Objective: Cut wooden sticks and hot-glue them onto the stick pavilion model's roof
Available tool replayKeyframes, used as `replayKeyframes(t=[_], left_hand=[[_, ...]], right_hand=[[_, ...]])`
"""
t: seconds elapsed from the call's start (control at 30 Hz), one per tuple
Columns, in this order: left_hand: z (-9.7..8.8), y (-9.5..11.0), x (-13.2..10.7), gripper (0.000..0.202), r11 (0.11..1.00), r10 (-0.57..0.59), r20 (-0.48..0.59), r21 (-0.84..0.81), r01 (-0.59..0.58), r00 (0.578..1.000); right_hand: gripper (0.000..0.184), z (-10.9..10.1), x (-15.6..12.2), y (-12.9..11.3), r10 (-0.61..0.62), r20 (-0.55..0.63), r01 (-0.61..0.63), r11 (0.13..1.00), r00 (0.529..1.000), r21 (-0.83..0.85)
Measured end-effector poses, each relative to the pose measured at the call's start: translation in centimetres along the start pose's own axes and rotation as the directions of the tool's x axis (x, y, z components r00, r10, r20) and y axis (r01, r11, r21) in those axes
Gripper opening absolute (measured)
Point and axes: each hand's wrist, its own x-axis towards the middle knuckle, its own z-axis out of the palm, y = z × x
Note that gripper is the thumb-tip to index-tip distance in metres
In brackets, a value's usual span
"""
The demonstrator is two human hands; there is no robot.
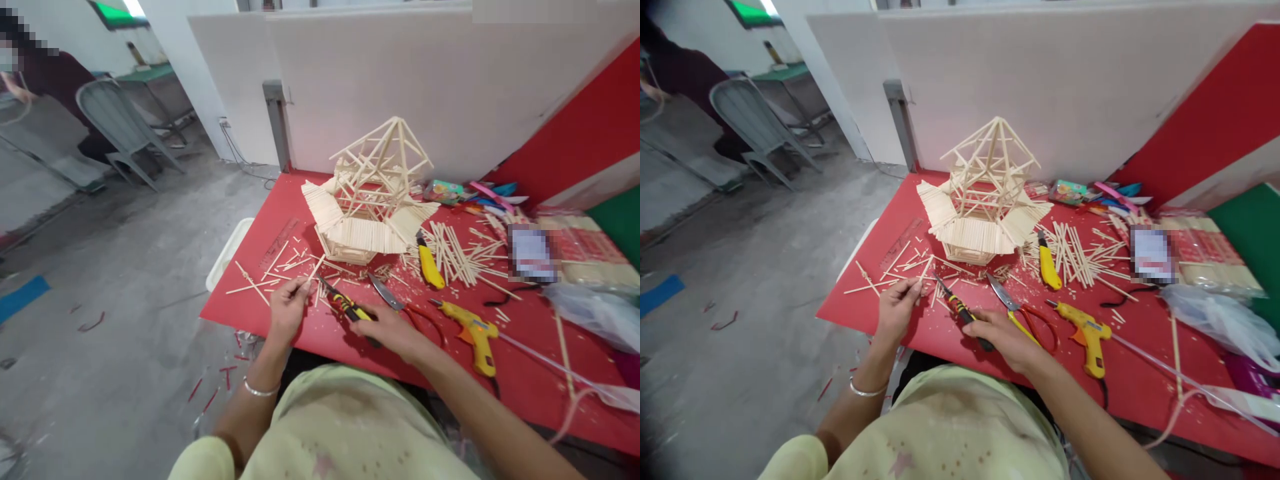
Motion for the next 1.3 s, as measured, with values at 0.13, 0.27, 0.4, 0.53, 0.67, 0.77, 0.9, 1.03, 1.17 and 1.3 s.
replayKeyframes(t=[0.13, 0.27, 0.4, 0.53, 0.67, 0.77, 0.9, 1.03, 1.17, 1.3], left_hand=[[0.3, -0.4, -0.1, 0.027, 0.996, -0.053, 0.049, -0.065, 0.057, 0.997], [1.1, -0.8, -0.2, 0.026, 0.995, -0.059, 0.067, -0.082, 0.064, 0.996], [1.6, -0.4, -0.6, 0.024, 0.998, -0.052, 0.091, -0.027, 0.055, 0.995], [2.2, 0.5, -1.2, 0.02, 0.994, 0.011, 0.105, 0.104, -0.021, 0.994], [2.8, 1.0, -1.4, 0.019, 0.974, 0.098, 0.134, 0.192, -0.123, 0.986], [2.9, 0.9, -1.4, 0.02, 0.963, 0.117, 0.155, 0.224, -0.151, 0.981], [2.9, 1.1, -1.5, 0.021, 0.942, 0.16, 0.206, 0.261, -0.212, 0.965], [2.8, 1.6, -1.9, 0.023, 0.942, 0.164, 0.204, 0.259, -0.215, 0.965], [2.5, 2.1, -1.7, 0.028, 0.998, -0.068, 0.295, 0.022, 0.064, 0.953], [1.9, 2.3, -1.0, 0.029, 0.793, -0.324, 0.618, -0.235, 0.562, 0.716]], right_hand=[[0.038, 0.5, -3.6, -0.6, 0.115, 0.229, -0.21, 0.87, 0.967, 0.446], [0.049, 2.0, -4.9, -1.1, 0.054, -0.004, -0.053, 0.992, 0.999, 0.114], [0.068, 2.3, -4.4, -1.1, -0.187, -0.239, 0.09, 0.926, 0.953, -0.366], [0.071, 2.1, -3.7, -1.0, -0.254, -0.275, 0.038, 0.795, 0.927, -0.605], [0.072, 2.0, -3.2, -1.1, -0.272, -0.278, 0.002, 0.718, 0.921, -0.696], [0.069, 2.0, -2.9, -0.9, -0.259, -0.279, -0.026, 0.687, 0.925, -0.726], [0.067, 2.0, -2.8, -0.3, -0.25, -0.289, -0.035, 0.697, 0.924, -0.716], [0.065, 1.7, -2.9, 0.0, -0.177, -0.27, -0.047, 0.753, 0.946, -0.656], [0.071, 1.0, -3.2, 0.4, -0.188, -0.221, 0.005, 0.771, 0.957, -0.637], [0.082, 0.2, -3.7, 0.4, -0.233, -0.169, 0.056, 0.727, 0.958, -0.684]])
